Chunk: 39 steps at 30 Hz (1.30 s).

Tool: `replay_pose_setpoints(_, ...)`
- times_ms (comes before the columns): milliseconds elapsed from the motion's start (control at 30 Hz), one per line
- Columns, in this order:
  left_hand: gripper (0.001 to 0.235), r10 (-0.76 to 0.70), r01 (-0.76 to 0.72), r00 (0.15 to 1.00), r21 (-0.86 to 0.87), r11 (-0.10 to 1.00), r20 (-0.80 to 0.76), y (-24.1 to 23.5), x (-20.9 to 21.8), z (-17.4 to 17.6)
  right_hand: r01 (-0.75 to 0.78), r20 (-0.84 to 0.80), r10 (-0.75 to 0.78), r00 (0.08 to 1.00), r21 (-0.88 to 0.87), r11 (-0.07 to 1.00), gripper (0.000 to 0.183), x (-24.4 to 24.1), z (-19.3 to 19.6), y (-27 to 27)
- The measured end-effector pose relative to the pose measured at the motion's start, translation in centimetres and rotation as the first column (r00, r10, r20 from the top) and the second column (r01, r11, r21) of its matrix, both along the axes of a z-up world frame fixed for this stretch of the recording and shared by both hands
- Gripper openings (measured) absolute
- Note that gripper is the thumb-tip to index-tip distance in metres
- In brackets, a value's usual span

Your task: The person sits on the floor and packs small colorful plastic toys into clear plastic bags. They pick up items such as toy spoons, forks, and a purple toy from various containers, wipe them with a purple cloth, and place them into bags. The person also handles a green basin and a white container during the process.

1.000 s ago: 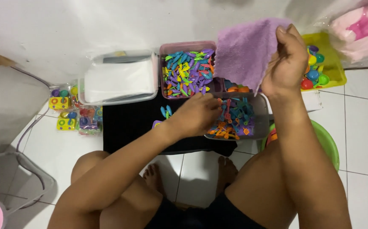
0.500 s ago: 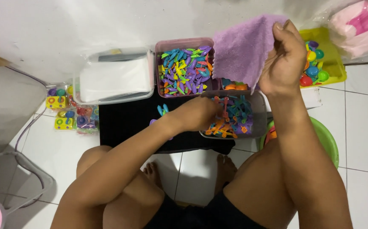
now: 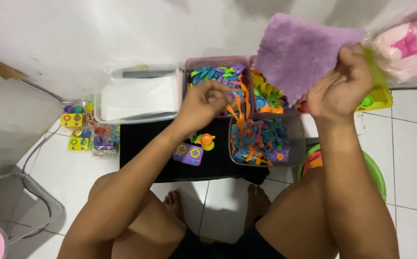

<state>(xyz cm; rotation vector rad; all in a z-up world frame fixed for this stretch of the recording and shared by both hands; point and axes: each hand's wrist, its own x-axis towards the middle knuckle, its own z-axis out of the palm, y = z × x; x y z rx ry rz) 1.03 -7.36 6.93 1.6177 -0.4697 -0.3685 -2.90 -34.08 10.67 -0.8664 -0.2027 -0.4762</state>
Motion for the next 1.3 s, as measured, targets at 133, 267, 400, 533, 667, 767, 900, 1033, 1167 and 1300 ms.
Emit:
replay_pose_setpoints(133,0.029,0.36,-0.408,0.909,-0.273,0.871,-0.21,0.1,1.1,-2.2,0.238,-0.003,-0.247,0.969,-0.263,0.935,0.017,0.1,-1.1,4.8)
replay_pose_setpoints(267,0.039,0.291,-0.527,0.817,-0.443,0.725,-0.497,-1.2,-0.8,-0.3,0.628,0.681,-0.044,0.731,-0.697,-0.345,0.033,0.1,-6.8,9.5)
replay_pose_setpoints(400,0.032,0.103,-0.603,0.67,-0.458,0.653,-0.735,-0.6,-0.1,-2.9,0.443,0.443,-0.045,0.895,-0.875,0.196,0.023,-1.0,-4.7,15.4)
replay_pose_setpoints(533,0.023,0.054,-0.601,0.666,-0.492,0.63,-0.744,0.2,0.0,-1.2,0.464,0.47,-0.021,0.882,-0.86,0.213,0.014,-0.8,-2.0,16.0)
replay_pose_setpoints(667,0.018,0.052,-0.602,0.675,-0.508,0.616,-0.736,0.4,-0.5,1.7,0.433,0.443,0.015,0.897,-0.883,0.18,0.007,-0.6,-2.2,15.1)
replay_pose_setpoints(767,0.026,0.088,-0.61,0.685,-0.505,0.611,-0.723,0.9,0.3,1.3,0.407,0.423,0.074,0.903,-0.899,0.161,0.014,-1.1,-1.6,14.6)
replay_pose_setpoints(900,0.033,0.26,-0.646,0.72,-0.484,0.59,-0.644,1.3,1.5,0.0,-0.087,-0.141,-0.066,0.988,-0.852,0.516,0.022,-0.9,-6.0,12.4)
replay_pose_setpoints(1033,0.037,0.349,-0.672,0.725,-0.498,0.548,-0.594,1.8,1.7,0.1,-0.305,-0.533,0.383,0.755,0.231,0.924,0.019,-0.5,-1.0,11.1)
replay_pose_setpoints(1167,0.041,0.372,-0.671,0.73,-0.498,0.55,-0.573,2.8,1.3,1.8,-0.059,-0.607,0.215,0.765,0.267,0.962,0.017,-0.2,0.7,9.8)
replay_pose_setpoints(1300,0.038,0.388,-0.617,0.78,-0.501,0.606,-0.491,2.7,1.0,0.6,0.026,-0.506,0.114,0.855,0.261,0.965,0.007,-0.6,3.4,11.6)
